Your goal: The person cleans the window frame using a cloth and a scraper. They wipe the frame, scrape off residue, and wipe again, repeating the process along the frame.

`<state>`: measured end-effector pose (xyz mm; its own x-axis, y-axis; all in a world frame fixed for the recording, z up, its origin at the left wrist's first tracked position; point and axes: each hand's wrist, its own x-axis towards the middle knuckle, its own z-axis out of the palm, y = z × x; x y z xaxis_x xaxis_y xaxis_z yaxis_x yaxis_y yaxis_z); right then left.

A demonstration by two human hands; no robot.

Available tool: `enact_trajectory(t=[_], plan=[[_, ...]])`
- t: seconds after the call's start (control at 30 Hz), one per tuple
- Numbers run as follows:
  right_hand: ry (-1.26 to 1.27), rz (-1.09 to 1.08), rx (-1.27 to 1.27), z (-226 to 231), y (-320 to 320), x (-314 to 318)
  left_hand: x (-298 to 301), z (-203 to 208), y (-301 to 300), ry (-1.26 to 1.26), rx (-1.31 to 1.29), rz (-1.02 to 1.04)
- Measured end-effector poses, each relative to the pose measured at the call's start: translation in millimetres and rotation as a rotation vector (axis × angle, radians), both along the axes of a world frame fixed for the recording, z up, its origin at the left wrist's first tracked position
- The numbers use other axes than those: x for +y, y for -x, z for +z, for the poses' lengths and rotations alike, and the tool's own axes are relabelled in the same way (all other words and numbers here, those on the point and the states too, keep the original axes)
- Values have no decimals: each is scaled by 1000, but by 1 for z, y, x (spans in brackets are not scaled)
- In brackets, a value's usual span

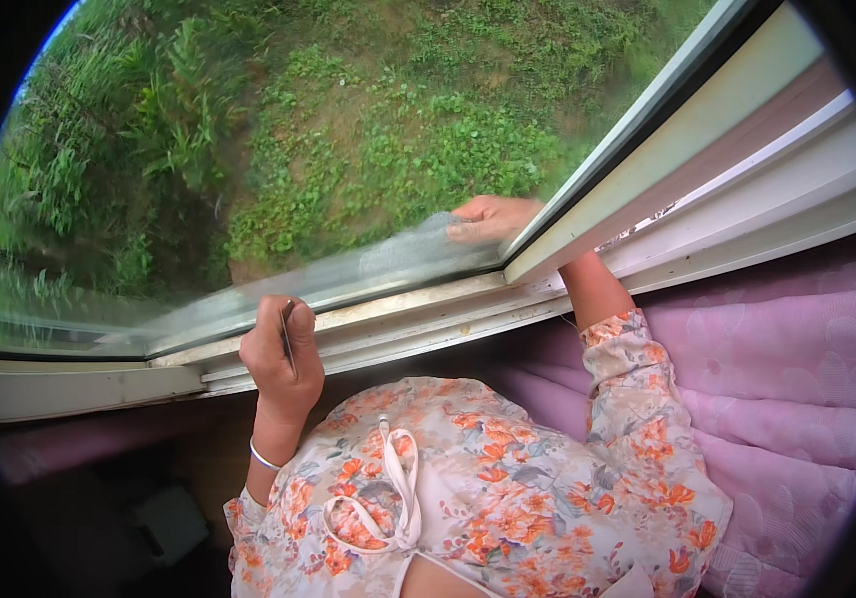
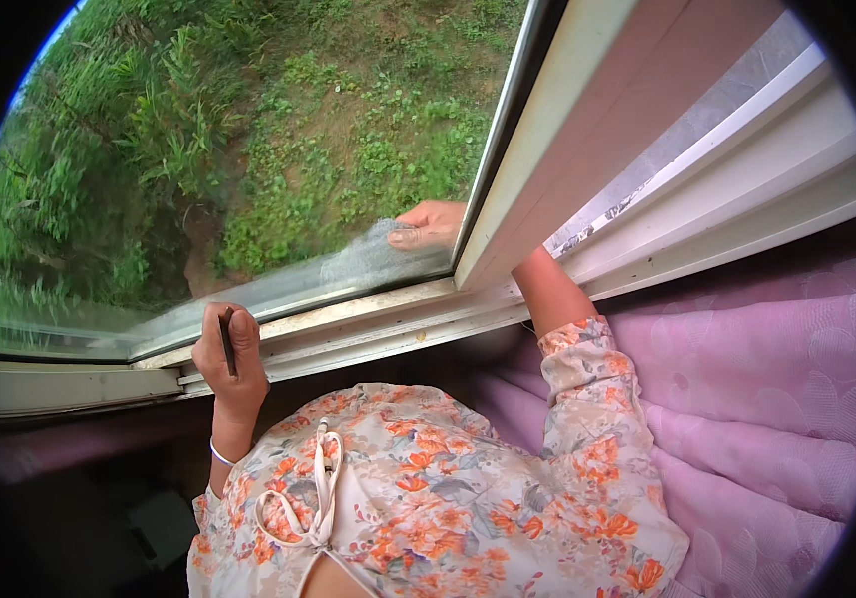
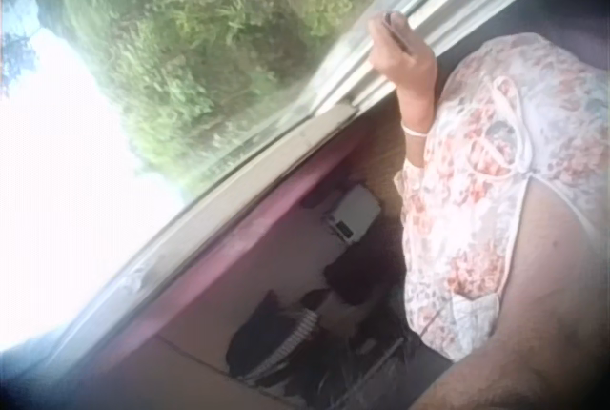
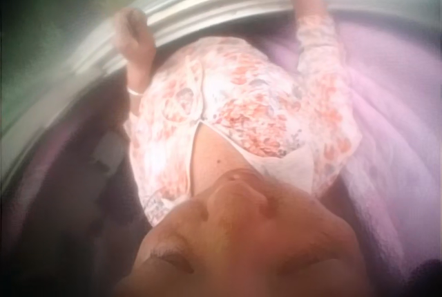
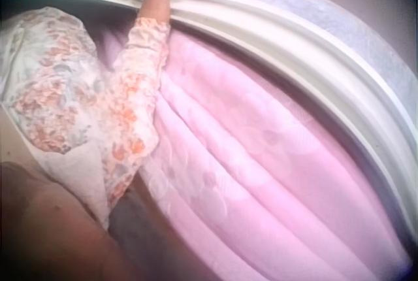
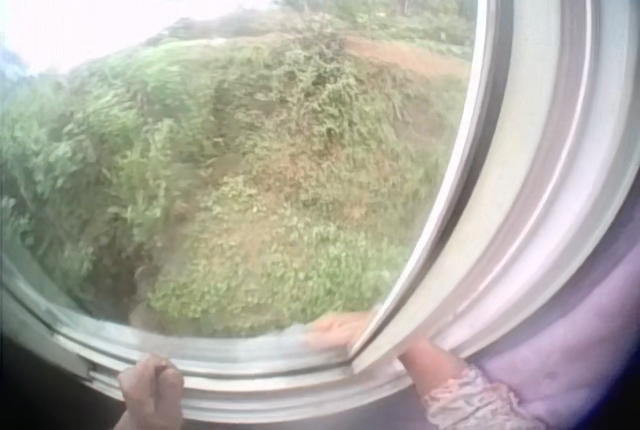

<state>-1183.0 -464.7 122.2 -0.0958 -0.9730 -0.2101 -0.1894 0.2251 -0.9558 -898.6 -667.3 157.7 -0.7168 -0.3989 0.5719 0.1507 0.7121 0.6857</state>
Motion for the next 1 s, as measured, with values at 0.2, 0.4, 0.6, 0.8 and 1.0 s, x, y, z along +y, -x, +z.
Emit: enact_trajectory(t=[0.2, 0.4, 0.6, 0.8, 1.0], plan=[[-127, -194, 108, -8, 14, 30, 0, -3, -2, 72, 10, 56], [-12, 4, 30, -8, 24, 14, 4, 4, 3, 107, -13, 26], [-114, 78, -97, -23, 14, 8, 2, -2, 3, 125, -26, 13], [-104, -150, 36, -7, 13, 23, -3, -2, -4, 93, -50, 23], [-21, -191, 123, -40, 35, 44, 2, 3, 6, 104, -10, -23]])
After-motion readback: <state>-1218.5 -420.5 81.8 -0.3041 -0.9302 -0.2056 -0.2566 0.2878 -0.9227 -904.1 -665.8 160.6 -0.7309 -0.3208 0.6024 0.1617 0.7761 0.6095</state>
